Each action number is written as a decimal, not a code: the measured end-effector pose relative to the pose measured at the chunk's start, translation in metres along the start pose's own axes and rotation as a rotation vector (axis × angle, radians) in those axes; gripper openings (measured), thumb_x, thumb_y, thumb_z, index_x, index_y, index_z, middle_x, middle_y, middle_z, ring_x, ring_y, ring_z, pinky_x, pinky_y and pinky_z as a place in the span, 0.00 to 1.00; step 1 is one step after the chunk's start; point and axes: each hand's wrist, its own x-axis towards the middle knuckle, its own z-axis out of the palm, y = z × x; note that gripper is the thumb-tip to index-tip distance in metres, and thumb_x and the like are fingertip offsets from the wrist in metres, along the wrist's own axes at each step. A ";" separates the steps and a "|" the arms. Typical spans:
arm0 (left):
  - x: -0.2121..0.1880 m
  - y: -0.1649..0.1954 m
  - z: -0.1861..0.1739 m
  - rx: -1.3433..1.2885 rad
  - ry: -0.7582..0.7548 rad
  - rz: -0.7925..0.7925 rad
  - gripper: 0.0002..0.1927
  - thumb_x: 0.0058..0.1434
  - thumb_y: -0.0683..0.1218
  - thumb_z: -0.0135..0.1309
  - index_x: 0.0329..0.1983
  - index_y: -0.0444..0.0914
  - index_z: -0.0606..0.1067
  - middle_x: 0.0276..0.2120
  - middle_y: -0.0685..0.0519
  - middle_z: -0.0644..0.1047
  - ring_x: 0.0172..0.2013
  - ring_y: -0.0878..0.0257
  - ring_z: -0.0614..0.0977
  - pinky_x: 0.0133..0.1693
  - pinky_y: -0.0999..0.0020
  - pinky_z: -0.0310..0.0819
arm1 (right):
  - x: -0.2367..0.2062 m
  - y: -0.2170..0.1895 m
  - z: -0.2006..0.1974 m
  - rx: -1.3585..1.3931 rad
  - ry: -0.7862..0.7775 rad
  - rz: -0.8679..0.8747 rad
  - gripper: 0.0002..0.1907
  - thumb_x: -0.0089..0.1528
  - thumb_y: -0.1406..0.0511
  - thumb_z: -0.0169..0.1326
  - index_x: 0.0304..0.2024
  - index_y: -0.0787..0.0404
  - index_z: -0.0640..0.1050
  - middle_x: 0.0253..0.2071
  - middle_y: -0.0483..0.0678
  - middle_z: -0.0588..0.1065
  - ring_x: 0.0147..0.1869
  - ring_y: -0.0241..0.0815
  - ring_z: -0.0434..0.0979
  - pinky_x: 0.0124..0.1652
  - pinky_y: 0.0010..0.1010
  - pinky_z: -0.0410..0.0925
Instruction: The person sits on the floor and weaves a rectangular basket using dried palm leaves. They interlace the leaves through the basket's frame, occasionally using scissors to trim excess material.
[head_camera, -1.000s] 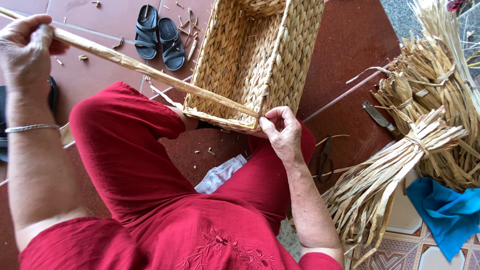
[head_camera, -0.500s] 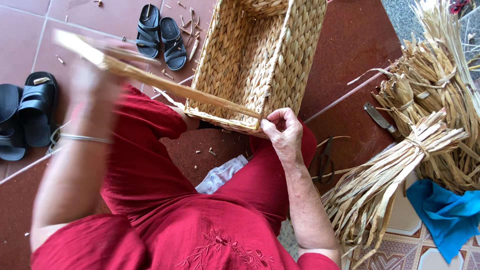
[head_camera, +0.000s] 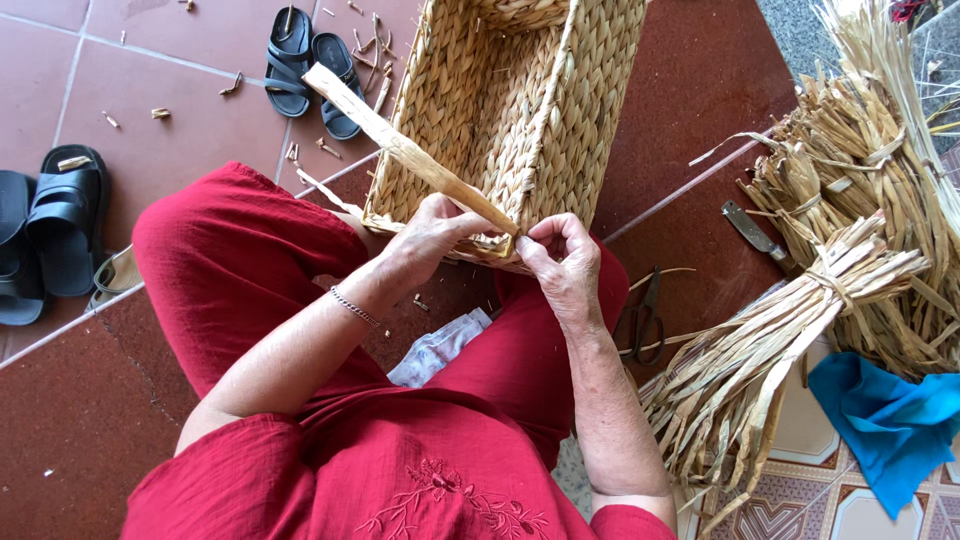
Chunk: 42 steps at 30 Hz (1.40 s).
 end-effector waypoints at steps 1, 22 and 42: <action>0.001 -0.002 0.000 0.002 -0.010 -0.024 0.13 0.57 0.44 0.64 0.42 0.32 0.81 0.37 0.51 0.83 0.39 0.67 0.82 0.46 0.69 0.77 | 0.000 0.001 0.000 -0.005 0.000 -0.006 0.08 0.61 0.71 0.63 0.38 0.60 0.76 0.32 0.37 0.74 0.34 0.23 0.71 0.35 0.17 0.69; 0.032 -0.028 -0.010 -0.035 -0.136 -0.100 0.13 0.52 0.38 0.67 0.41 0.30 0.82 0.34 0.50 0.84 0.33 0.65 0.84 0.38 0.70 0.82 | -0.004 -0.024 0.001 -0.222 -0.075 -0.131 0.05 0.63 0.72 0.61 0.42 0.63 0.79 0.35 0.39 0.73 0.35 0.25 0.72 0.37 0.18 0.70; 0.023 -0.021 -0.013 -0.076 -0.200 -0.095 0.15 0.55 0.42 0.68 0.44 0.33 0.81 0.36 0.51 0.84 0.36 0.65 0.84 0.41 0.69 0.82 | -0.010 -0.032 0.004 -0.615 0.029 -0.571 0.04 0.62 0.74 0.56 0.34 0.64 0.74 0.32 0.48 0.75 0.34 0.41 0.78 0.34 0.32 0.72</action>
